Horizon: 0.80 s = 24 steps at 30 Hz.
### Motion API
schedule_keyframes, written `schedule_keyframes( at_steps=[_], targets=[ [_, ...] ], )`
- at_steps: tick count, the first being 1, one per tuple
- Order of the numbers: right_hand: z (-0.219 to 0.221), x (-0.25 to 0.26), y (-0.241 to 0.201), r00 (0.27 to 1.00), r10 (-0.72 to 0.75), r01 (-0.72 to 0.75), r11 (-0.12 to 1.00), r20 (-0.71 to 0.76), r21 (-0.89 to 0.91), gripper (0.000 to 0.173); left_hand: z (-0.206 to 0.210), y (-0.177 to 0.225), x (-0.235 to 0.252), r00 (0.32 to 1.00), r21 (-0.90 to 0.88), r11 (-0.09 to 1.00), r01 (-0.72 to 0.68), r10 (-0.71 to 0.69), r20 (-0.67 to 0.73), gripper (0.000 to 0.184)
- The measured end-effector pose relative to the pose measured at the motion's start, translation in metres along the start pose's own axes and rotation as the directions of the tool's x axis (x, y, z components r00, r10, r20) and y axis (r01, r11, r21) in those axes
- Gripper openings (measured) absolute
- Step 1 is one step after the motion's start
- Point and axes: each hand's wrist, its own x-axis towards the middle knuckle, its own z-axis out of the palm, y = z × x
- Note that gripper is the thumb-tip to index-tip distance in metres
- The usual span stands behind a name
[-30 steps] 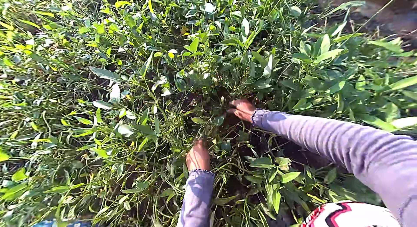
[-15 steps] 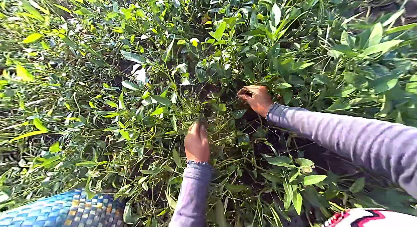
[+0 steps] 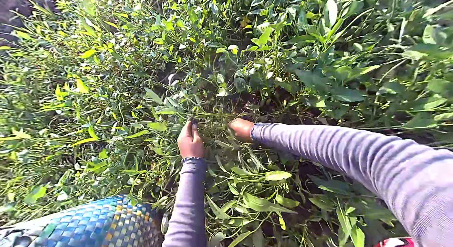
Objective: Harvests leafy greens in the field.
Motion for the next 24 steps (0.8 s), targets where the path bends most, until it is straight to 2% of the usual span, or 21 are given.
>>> schedule_keyframes(
  at_steps=[1, 3, 5, 7, 8, 10, 12, 13, 14, 15, 16, 18, 19, 20, 22, 24],
  targets=[
    [0.001, 0.001, 0.004, 0.993, 0.051, -0.038, 0.992, -0.103, 0.120, 0.032, 0.006, 0.011, -0.008, 0.997, -0.062, 0.995, -0.073, 0.073, -0.013, 0.035],
    [-0.006, 0.006, 0.019, 0.934, 0.168, -0.056, 0.940, -0.315, 0.337, 0.041, 0.019, 0.032, -0.020, 0.980, -0.094, 0.979, -0.180, 0.186, 0.064, 0.033],
    [-0.019, 0.017, 0.051, 0.896, 0.245, -0.102, 0.926, -0.371, 0.364, 0.053, 0.037, 0.045, -0.031, 0.940, -0.082, 0.971, -0.226, 0.240, 0.241, 0.030],
    [-0.027, 0.024, 0.082, 0.892, 0.326, -0.229, 0.923, -0.313, 0.309, 0.060, 0.055, 0.049, -0.049, 0.847, -0.008, 0.987, -0.160, 0.141, 0.512, 0.030],
    [-0.029, 0.027, 0.089, 0.890, 0.346, -0.248, 0.914, -0.298, 0.321, 0.060, 0.063, 0.049, -0.061, 0.789, 0.053, 0.991, -0.125, 0.067, 0.611, 0.029],
    [-0.030, 0.025, 0.088, 0.874, 0.356, -0.223, 0.898, -0.331, 0.379, 0.060, 0.073, 0.047, -0.092, 0.666, 0.127, 0.991, -0.049, -0.063, 0.743, 0.029],
    [-0.033, 0.011, 0.074, 0.862, 0.387, -0.162, 0.823, -0.328, 0.544, 0.054, 0.076, 0.045, -0.127, 0.539, 0.164, 0.986, 0.014, -0.146, 0.830, 0.037],
    [-0.032, 0.003, 0.067, 0.863, 0.385, -0.121, 0.786, -0.327, 0.606, 0.045, 0.078, 0.044, -0.146, 0.538, 0.138, 0.989, 0.050, -0.142, 0.831, 0.041],
    [-0.030, -0.003, 0.063, 0.876, 0.351, -0.074, 0.776, -0.331, 0.626, 0.036, 0.079, 0.047, -0.164, 0.584, 0.096, 0.993, 0.065, -0.116, 0.803, 0.041],
    [-0.025, -0.009, 0.060, 0.895, 0.305, -0.056, 0.800, -0.325, 0.598, 0.028, 0.081, 0.053, -0.177, 0.630, 0.072, 0.994, 0.083, -0.108, 0.769, 0.042],
    [-0.019, -0.012, 0.056, 0.917, 0.269, -0.085, 0.853, -0.295, 0.515, 0.023, 0.081, 0.062, -0.184, 0.647, 0.065, 0.991, 0.119, -0.127, 0.752, 0.043],
    [-0.011, -0.014, 0.045, 0.942, 0.292, -0.245, 0.935, -0.165, 0.259, 0.031, 0.084, 0.075, -0.187, 0.668, 0.066, 0.984, 0.166, -0.162, 0.726, 0.041],
    [-0.006, -0.011, 0.040, 0.946, 0.300, -0.280, 0.948, -0.123, 0.152, 0.037, 0.084, 0.080, -0.186, 0.673, 0.077, 0.983, 0.168, -0.171, 0.720, 0.041],
    [0.001, -0.008, 0.038, 0.947, 0.286, -0.266, 0.954, -0.147, 0.138, 0.040, 0.084, 0.085, -0.184, 0.672, 0.091, 0.981, 0.170, -0.183, 0.717, 0.041],
    [0.004, -0.005, 0.023, 0.924, 0.323, -0.255, 0.920, -0.207, 0.297, 0.041, 0.083, 0.088, -0.183, 0.676, 0.103, 0.982, 0.157, -0.183, 0.714, 0.041],
    [0.003, 0.005, 0.007, 0.875, 0.444, -0.282, 0.790, -0.192, 0.544, 0.037, 0.077, 0.085, -0.180, 0.673, 0.091, 0.987, 0.130, -0.156, 0.723, 0.042]
  ],
)
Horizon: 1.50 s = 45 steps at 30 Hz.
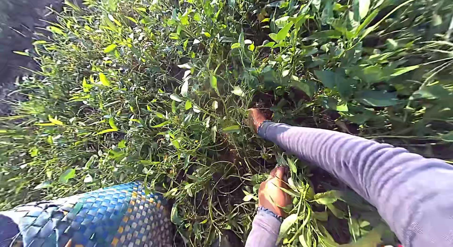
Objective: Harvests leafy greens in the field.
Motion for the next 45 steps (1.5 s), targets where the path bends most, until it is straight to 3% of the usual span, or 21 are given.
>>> schedule_keyframes(
  at_steps=[1, 2, 5, 9, 13, 17, 19, 21, 23, 24, 26, 28, 29, 31, 33, 35, 37, 42, 45],
  targets=[
    [0.005, 0.004, -0.004, 0.999, 0.040, -0.039, 0.998, -0.006, 0.055, 0.036, -0.004, -0.003, -0.002, 1.000, 0.003, 1.000, -0.008, 0.008, -0.008, 0.041],
    [0.006, 0.007, -0.007, 0.999, 0.052, -0.052, 0.999, 0.013, -0.013, 0.035, -0.007, -0.006, -0.003, 0.999, 0.006, 1.000, -0.015, 0.015, -0.030, 0.040],
    [0.004, 0.011, 0.003, 0.995, -0.056, 0.071, 0.976, 0.081, -0.206, 0.034, -0.018, -0.017, -0.008, 0.993, -0.036, 0.999, -0.006, 0.001, -0.120, 0.038],
    [-0.001, 0.008, 0.024, 0.987, -0.148, 0.140, 0.983, -0.061, -0.122, 0.036, -0.028, -0.042, -0.008, 0.869, -0.197, 0.955, -0.222, 0.102, -0.485, 0.035],
    [-0.039, 0.000, 0.018, 0.935, -0.276, 0.262, 0.961, -0.222, -0.089, 0.032, -0.068, -0.055, -0.002, 0.739, -0.469, 0.819, -0.331, -0.084, -0.668, 0.033],
    [-0.070, -0.025, -0.023, 0.835, -0.448, 0.487, 0.872, -0.318, 0.049, 0.018, -0.115, -0.046, -0.007, 0.672, -0.615, 0.639, -0.463, -0.199, -0.713, 0.032],
    [-0.066, -0.058, -0.056, 0.827, -0.530, 0.549, 0.834, -0.185, 0.063, 0.014, -0.127, -0.031, -0.009, 0.680, -0.650, 0.555, -0.519, -0.192, -0.707, 0.033],
    [-0.044, -0.094, -0.083, 0.794, -0.603, 0.607, 0.793, 0.080, -0.047, 0.011, -0.129, -0.009, -0.012, 0.690, -0.699, 0.485, -0.525, -0.239, -0.683, 0.036],
    [-0.015, -0.120, -0.095, 0.740, -0.594, 0.663, 0.721, 0.315, -0.200, 0.012, -0.120, 0.001, -0.016, 0.683, -0.732, 0.503, -0.459, -0.327, -0.653, 0.042],
    [-0.003, -0.129, -0.095, 0.712, -0.601, 0.690, 0.694, 0.362, -0.206, 0.011, -0.115, -0.001, -0.019, 0.694, -0.758, 0.486, -0.435, -0.355, -0.627, 0.043],
    [0.008, -0.135, -0.089, 0.654, -0.589, 0.707, 0.700, 0.475, -0.104, 0.013, -0.106, -0.010, -0.020, 0.697, -0.837, 0.382, -0.392, -0.470, -0.541, 0.033],
    [0.001, -0.132, -0.076, 0.613, -0.581, 0.648, 0.757, 0.536, 0.079, 0.017, -0.102, -0.025, -0.026, 0.736, -0.884, 0.306, -0.353, -0.492, -0.464, 0.032],
    [-0.005, -0.128, -0.066, 0.650, -0.595, 0.591, 0.787, 0.473, 0.177, 0.018, -0.104, -0.035, -0.029, 0.739, -0.891, 0.282, -0.355, -0.499, -0.452, 0.033],
    [-0.019, -0.107, -0.047, 0.829, -0.517, 0.454, 0.845, 0.214, 0.282, 0.022, -0.115, -0.054, -0.031, 0.695, -0.885, 0.260, -0.387, -0.548, -0.465, 0.032],
    [-0.033, -0.069, -0.027, 0.951, -0.309, 0.310, 0.937, -0.029, 0.162, 0.025, -0.127, -0.072, -0.040, 0.677, -0.869, 0.224, -0.442, -0.553, -0.486, 0.038],
    [-0.037, -0.035, -0.001, 0.978, -0.203, 0.196, 0.974, -0.053, -0.114, 0.025, -0.142, -0.080, -0.053, 0.668, -0.855, 0.212, -0.474, -0.546, -0.506, 0.041],
    [-0.026, -0.013, 0.016, 0.989, -0.145, 0.139, 0.934, 0.007, -0.329, 0.032, -0.153, -0.075, -0.066, 0.660, -0.833, 0.229, -0.503, -0.520, -0.542, 0.043],
    [-0.005, 0.022, 0.023, 0.964, -0.266, 0.252, 0.879, 0.021, -0.405, 0.032, -0.160, -0.055, -0.082, 0.683, -0.785, 0.273, -0.556, -0.389, -0.618, 0.043],
    [0.001, 0.025, 0.015, 0.979, -0.198, 0.193, 0.863, 0.038, -0.468, 0.035, -0.165, -0.052, -0.086, 0.676, -0.761, 0.347, -0.549, -0.351, -0.648, 0.043]
  ],
)
